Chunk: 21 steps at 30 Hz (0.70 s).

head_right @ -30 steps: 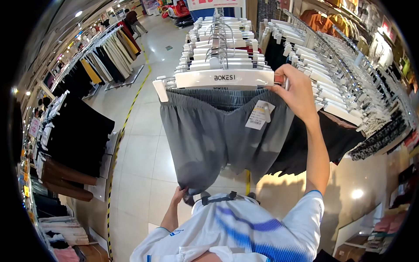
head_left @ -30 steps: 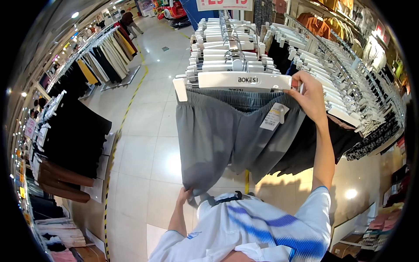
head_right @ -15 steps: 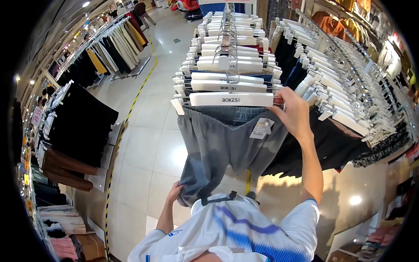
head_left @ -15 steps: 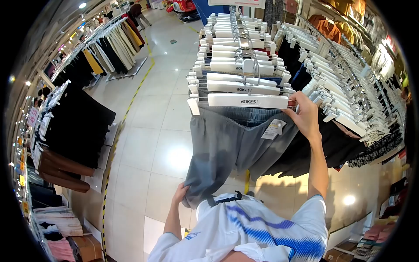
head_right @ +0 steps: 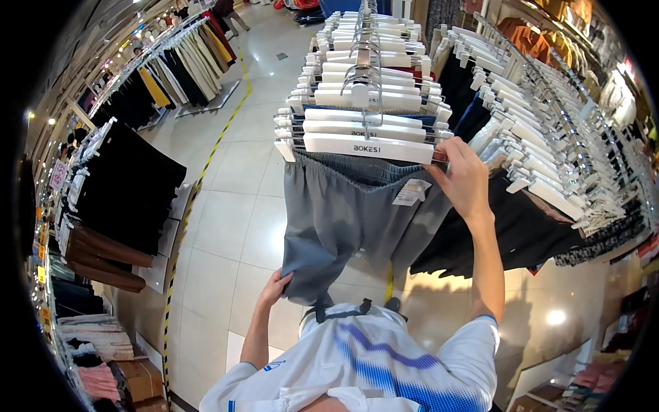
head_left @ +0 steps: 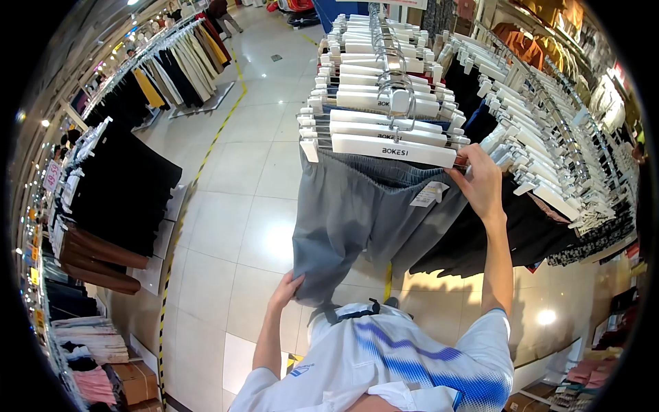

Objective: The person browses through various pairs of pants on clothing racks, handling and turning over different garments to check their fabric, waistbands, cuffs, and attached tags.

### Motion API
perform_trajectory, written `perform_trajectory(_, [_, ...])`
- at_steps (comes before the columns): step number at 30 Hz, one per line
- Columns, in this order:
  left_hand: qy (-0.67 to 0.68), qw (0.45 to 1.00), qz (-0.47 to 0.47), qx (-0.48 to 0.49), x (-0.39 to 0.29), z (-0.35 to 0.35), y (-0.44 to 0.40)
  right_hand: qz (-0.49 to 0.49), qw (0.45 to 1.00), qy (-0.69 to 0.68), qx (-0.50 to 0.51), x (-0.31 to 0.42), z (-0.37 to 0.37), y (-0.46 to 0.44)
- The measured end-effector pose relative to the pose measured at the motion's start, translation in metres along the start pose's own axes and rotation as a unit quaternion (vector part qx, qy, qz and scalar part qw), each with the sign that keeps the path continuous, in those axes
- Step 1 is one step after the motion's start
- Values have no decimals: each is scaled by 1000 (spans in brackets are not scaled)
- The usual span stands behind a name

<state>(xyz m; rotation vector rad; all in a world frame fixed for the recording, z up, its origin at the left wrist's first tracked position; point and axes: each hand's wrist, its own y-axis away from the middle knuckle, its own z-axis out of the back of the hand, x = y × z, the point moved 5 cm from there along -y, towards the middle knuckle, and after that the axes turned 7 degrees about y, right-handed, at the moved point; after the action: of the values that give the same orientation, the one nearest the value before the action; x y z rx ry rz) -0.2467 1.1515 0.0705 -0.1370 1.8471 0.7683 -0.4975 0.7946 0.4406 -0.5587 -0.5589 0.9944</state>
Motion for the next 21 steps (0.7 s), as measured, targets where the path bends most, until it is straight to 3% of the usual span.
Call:
perform_trajectory(6, [117, 993, -5, 1, -80, -41, 20, -27, 998, -11, -60, 10, 7, 2])
perform_trajectory(8, [131, 991, -20, -4, -100, -47, 25, -37, 985, 63, -159, 21, 22, 6])
perform_trajectory(10, [176, 983, -41, -25, -127, -59, 34, -45, 974, 111, -191, 34, 30, 23])
perform_trajectory(12, [218, 974, -50, -34, -147, -72, 38, -23, 979, -18, -203, 50, 34, 50])
perform_trajectory(14, [334, 937, -102, 7, -171, -87, 42, -15, 944, -330, -25, 60, -15, 89])
perform_trajectory(15, [348, 932, -100, 16, -180, -94, 44, -64, 904, -406, 117, 79, -45, 103])
perform_trajectory(16, [349, 931, -102, 14, -189, -100, 46, -85, 880, -426, 193, 95, -81, 120])
perform_trajectory(19, [390, 915, -102, 15, -210, -116, 51, -95, 859, -468, 183, 110, -169, 182])
perform_trajectory(21, [415, 904, -106, 21, -219, -125, 52, -60, 818, -503, 273, 125, -186, 195])
